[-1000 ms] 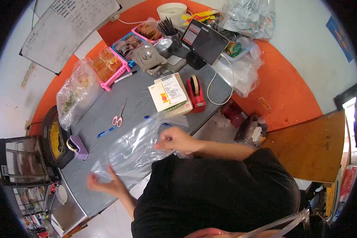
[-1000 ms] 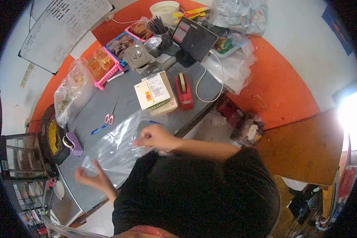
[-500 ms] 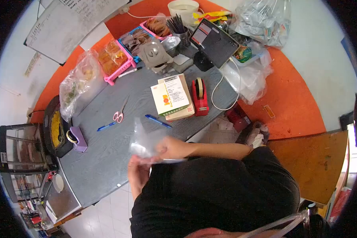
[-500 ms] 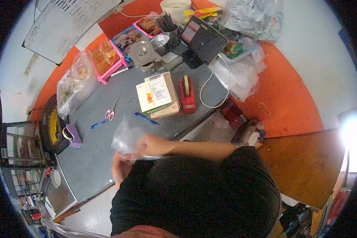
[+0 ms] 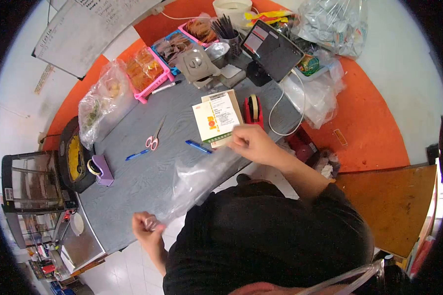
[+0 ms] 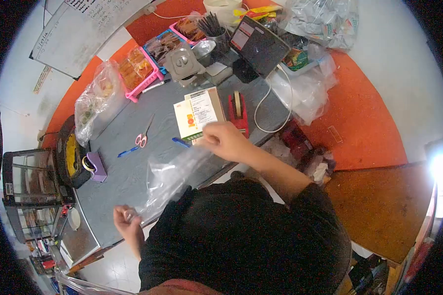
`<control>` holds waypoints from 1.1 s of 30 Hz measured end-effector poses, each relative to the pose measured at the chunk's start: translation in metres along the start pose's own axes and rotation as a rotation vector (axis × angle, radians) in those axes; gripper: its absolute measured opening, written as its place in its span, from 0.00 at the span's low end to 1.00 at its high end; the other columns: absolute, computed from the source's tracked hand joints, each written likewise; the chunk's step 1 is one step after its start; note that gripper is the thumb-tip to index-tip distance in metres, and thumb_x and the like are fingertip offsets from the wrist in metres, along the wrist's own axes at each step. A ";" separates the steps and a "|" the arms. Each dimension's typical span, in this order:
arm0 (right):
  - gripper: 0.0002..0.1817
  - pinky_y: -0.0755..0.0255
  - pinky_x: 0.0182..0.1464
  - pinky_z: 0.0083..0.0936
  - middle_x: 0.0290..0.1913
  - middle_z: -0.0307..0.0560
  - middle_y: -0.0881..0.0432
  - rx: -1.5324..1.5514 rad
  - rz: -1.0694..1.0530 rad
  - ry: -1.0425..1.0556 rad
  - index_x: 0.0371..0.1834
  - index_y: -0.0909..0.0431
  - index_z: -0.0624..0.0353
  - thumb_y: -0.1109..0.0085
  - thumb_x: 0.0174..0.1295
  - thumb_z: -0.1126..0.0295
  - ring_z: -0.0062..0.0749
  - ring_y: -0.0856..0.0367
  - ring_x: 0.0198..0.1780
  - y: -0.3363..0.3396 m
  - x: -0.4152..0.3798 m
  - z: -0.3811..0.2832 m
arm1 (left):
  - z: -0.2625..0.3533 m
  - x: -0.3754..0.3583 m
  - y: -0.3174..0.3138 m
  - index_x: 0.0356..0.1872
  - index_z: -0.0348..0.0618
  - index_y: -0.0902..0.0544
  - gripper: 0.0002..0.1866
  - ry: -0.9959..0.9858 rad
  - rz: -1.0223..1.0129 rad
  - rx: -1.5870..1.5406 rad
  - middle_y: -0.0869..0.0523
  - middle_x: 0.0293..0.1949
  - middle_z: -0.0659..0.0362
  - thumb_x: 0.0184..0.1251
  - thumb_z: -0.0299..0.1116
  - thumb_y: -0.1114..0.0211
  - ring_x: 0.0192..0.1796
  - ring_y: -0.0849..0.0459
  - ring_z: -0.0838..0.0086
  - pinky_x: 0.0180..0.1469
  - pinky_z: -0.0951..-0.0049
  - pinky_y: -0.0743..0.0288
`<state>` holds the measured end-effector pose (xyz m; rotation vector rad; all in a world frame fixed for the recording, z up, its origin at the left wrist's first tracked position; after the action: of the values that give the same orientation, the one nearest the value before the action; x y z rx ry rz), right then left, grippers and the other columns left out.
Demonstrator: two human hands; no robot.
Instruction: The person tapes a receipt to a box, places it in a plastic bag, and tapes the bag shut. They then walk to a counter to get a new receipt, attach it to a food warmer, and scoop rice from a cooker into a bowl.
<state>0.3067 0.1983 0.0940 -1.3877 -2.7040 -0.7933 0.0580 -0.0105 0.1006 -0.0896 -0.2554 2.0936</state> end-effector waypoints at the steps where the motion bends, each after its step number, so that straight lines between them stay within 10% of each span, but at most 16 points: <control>1: 0.14 0.41 0.25 0.20 0.18 0.40 0.37 0.097 0.078 0.071 0.17 0.39 0.61 0.42 0.51 0.76 0.20 0.39 0.23 0.000 0.006 -0.013 | 0.008 0.004 -0.013 0.24 0.43 0.33 0.13 -0.138 -0.019 0.466 0.36 0.19 0.66 0.51 0.28 0.34 0.23 0.37 0.81 0.24 0.81 0.42; 4: 0.06 0.32 0.39 0.20 0.30 0.42 0.27 0.207 0.021 0.152 0.28 0.30 0.64 0.46 0.56 0.73 0.22 0.27 0.34 -0.020 0.010 -0.030 | -0.002 0.009 -0.035 0.34 0.34 0.28 0.12 -0.265 -0.201 1.038 0.32 0.26 0.64 0.53 0.28 0.36 0.33 0.34 0.77 0.31 0.77 0.38; 7: 0.06 0.33 0.37 0.17 0.31 0.39 0.28 0.563 -0.278 0.178 0.32 0.30 0.62 0.50 0.61 0.70 0.20 0.29 0.32 -0.062 -0.007 -0.048 | -0.037 0.007 0.022 0.28 0.43 0.28 0.09 0.128 0.219 0.202 0.34 0.22 0.68 0.65 0.36 0.48 0.25 0.35 0.83 0.27 0.81 0.38; 9: 0.12 0.38 0.26 0.14 0.24 0.36 0.33 1.468 -0.649 -0.268 0.29 0.33 0.62 0.51 0.62 0.64 0.16 0.33 0.26 -0.100 -0.030 -0.053 | -0.028 -0.004 0.018 0.29 0.45 0.28 0.10 0.215 0.313 -0.045 0.34 0.22 0.69 0.66 0.39 0.49 0.23 0.36 0.85 0.26 0.82 0.38; 12: 0.13 0.46 0.20 0.13 0.19 0.32 0.39 1.448 -0.598 -0.567 0.28 0.33 0.59 0.53 0.63 0.60 0.15 0.42 0.18 -0.112 -0.040 -0.041 | -0.021 -0.009 0.015 0.31 0.48 0.29 0.13 0.220 0.251 -0.379 0.33 0.21 0.69 0.65 0.46 0.50 0.24 0.32 0.84 0.28 0.78 0.34; 13: 0.13 0.46 0.20 0.13 0.19 0.32 0.39 1.447 -0.601 -0.569 0.28 0.33 0.59 0.53 0.63 0.60 0.15 0.42 0.18 -0.103 -0.035 -0.039 | 0.001 -0.017 0.029 0.28 0.48 0.31 0.14 0.150 0.516 -0.280 0.33 0.21 0.69 0.65 0.47 0.50 0.25 0.30 0.83 0.30 0.76 0.32; 15: 0.12 0.45 0.20 0.14 0.20 0.32 0.37 1.306 -1.157 -0.476 0.29 0.32 0.60 0.52 0.63 0.61 0.16 0.41 0.18 -0.083 -0.049 -0.062 | 0.033 -0.038 0.047 0.23 0.50 0.35 0.17 0.122 0.872 -0.172 0.34 0.21 0.70 0.62 0.50 0.48 0.28 0.27 0.79 0.34 0.72 0.30; 16: 0.12 0.45 0.20 0.14 0.20 0.32 0.37 1.303 -1.156 -0.475 0.29 0.32 0.60 0.52 0.63 0.61 0.16 0.41 0.18 -0.077 -0.049 -0.069 | 0.036 -0.046 0.054 0.21 0.51 0.38 0.19 0.168 0.967 -0.170 0.35 0.20 0.70 0.61 0.51 0.47 0.29 0.26 0.78 0.36 0.70 0.29; 19: 0.11 0.37 0.35 0.20 0.29 0.39 0.27 0.563 -0.671 0.396 0.35 0.31 0.63 0.52 0.63 0.65 0.21 0.31 0.32 -0.037 -0.017 -0.094 | 0.046 -0.045 0.073 0.19 0.49 0.41 0.23 -0.145 0.524 0.013 0.38 0.17 0.68 0.56 0.54 0.44 0.22 0.32 0.82 0.29 0.76 0.32; 24: 0.12 0.35 0.49 0.23 0.38 0.42 0.26 0.988 -0.530 0.029 0.40 0.32 0.63 0.47 0.59 0.66 0.24 0.29 0.43 -0.067 -0.006 -0.092 | 0.027 -0.028 0.012 0.31 0.42 0.33 0.18 -0.109 0.186 0.057 0.30 0.24 0.65 0.40 0.21 0.33 0.27 0.32 0.82 0.29 0.84 0.37; 30: 0.15 0.34 0.48 0.22 0.46 0.49 0.27 0.155 -0.244 0.351 0.42 0.29 0.66 0.43 0.55 0.69 0.33 0.28 0.48 -0.050 -0.001 -0.112 | 0.013 -0.046 0.043 0.37 0.42 0.27 0.14 -0.235 0.126 0.255 0.23 0.30 0.60 0.51 0.30 0.34 0.32 0.27 0.76 0.33 0.80 0.32; 33: 0.08 0.33 0.46 0.23 0.41 0.48 0.25 0.567 -0.116 0.244 0.36 0.28 0.66 0.49 0.60 0.71 0.29 0.26 0.42 -0.039 0.006 -0.099 | 0.010 -0.040 0.040 0.39 0.42 0.27 0.13 -0.205 -0.081 0.218 0.22 0.36 0.56 0.56 0.35 0.37 0.38 0.24 0.72 0.39 0.74 0.28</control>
<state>0.2517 0.1413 0.1646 -0.9463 -2.5393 -0.1469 0.0432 -0.0656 0.1000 0.2621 -0.1493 2.0372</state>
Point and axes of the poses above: each hand's wrist, its own x-axis towards the middle knuckle, its own y-axis out of the back of the hand, z = x × y, the point moved 9 cm from there along x, towards the middle knuckle
